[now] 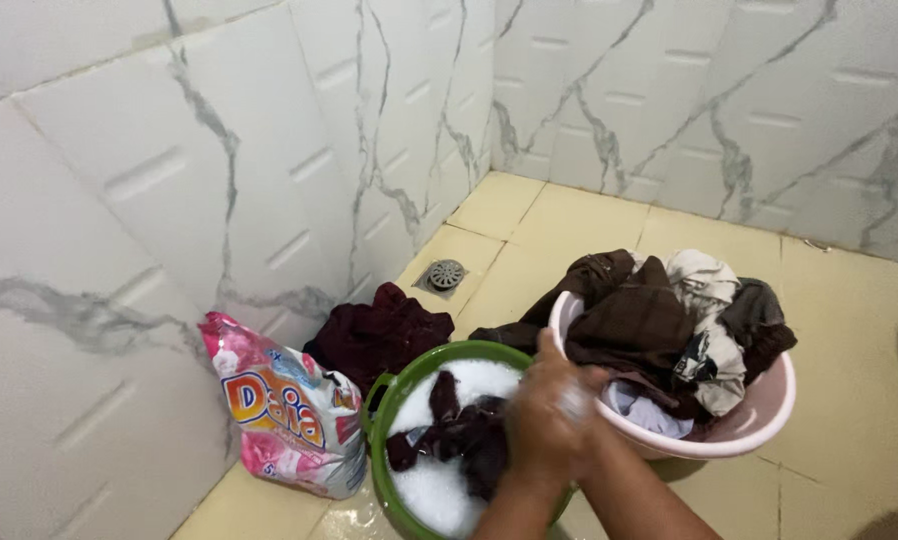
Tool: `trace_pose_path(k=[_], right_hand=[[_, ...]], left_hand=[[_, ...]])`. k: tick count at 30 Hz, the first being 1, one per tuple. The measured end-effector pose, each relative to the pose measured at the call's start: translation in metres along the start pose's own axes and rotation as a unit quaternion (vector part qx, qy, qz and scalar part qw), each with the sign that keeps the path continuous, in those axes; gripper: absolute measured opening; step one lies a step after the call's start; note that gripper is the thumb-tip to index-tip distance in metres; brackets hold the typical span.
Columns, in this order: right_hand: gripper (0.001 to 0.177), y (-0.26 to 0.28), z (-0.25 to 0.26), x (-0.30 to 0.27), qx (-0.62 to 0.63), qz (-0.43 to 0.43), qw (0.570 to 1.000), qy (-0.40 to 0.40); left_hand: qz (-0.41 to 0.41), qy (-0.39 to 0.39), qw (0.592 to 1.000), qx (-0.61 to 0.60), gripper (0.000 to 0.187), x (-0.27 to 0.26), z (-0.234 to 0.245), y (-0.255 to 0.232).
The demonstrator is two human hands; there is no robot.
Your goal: The person washes dark clothing by hand in a bucket of soapy water, scrubbing the fabric against itself and wringing it out.
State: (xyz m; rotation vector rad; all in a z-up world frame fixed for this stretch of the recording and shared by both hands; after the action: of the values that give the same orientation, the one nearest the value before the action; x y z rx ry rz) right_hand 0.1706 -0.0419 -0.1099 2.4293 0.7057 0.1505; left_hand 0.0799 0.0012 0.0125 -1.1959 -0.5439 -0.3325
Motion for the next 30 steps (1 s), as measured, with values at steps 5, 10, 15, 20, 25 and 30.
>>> trace_pose_path(k=[5, 10, 15, 20, 25, 30], right_hand=[[0.034, -0.015, -0.021, -0.025, -0.164, -0.115, 0.968, -0.15], [0.047, 0.019, -0.045, -0.023, -0.19, -0.072, 0.966, -0.159], [0.053, 0.053, -0.019, -0.016, -0.273, 0.009, 0.947, -0.17], [0.029, 0.033, -0.046, -0.028, -0.347, -0.016, 0.937, -0.015], [0.026, -0.008, -0.006, -0.033, -0.515, -0.189, 0.836, -0.018], [0.026, -0.014, 0.022, -0.03, -0.418, -0.09, 0.904, 0.015]], left_hand=[[0.286, 0.035, 0.955, 0.067, 0.045, 0.011, 0.024, 0.058], [0.28, 0.026, 0.951, -0.131, 0.031, 0.034, 0.067, 0.062], [0.092, 0.317, 0.944, 0.002, 0.057, 0.033, 0.053, 0.022], [0.263, 0.196, 0.943, -0.052, 0.018, 0.027, 0.071, 0.064], [0.209, -0.035, 0.93, -0.299, 0.01, 0.029, 0.092, 0.075], [0.227, -0.19, 0.867, -0.4, 0.006, 0.023, 0.112, 0.082]])
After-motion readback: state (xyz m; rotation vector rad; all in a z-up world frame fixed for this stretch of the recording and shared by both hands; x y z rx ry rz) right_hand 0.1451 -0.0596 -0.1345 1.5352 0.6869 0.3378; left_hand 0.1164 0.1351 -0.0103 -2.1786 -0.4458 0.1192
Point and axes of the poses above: each hand's wrist, its own x-axis towards the middle knuckle, its own z-axis out of the back of the hand, y = z × x, the point moved 6 cm from there along x, towards the middle knuckle, and after that the axes turned 12 degrees about y, right-handed, at the moved point
